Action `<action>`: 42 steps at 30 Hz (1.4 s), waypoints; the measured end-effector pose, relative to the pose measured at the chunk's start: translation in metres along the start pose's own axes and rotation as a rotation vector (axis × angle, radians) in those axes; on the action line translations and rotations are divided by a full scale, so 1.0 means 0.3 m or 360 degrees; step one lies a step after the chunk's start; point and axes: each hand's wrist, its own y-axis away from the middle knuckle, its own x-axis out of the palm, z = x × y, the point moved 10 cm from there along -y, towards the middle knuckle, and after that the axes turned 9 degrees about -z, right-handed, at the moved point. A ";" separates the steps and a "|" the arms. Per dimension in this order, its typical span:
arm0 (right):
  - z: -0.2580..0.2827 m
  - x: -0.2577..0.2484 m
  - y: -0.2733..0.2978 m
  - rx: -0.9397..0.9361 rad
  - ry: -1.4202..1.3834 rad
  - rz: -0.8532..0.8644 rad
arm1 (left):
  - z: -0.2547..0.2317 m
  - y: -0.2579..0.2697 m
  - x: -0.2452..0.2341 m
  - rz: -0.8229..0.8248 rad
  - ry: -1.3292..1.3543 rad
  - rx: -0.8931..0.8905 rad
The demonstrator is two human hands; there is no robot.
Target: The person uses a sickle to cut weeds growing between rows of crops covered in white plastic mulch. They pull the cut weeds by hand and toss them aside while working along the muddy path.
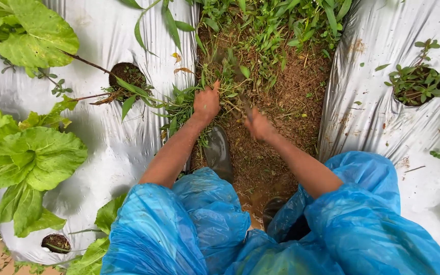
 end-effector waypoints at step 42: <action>-0.103 0.036 0.026 0.0038 -0.0165 -0.0042 | -0.048 0.027 0.051 -0.0002 -0.0006 0.0125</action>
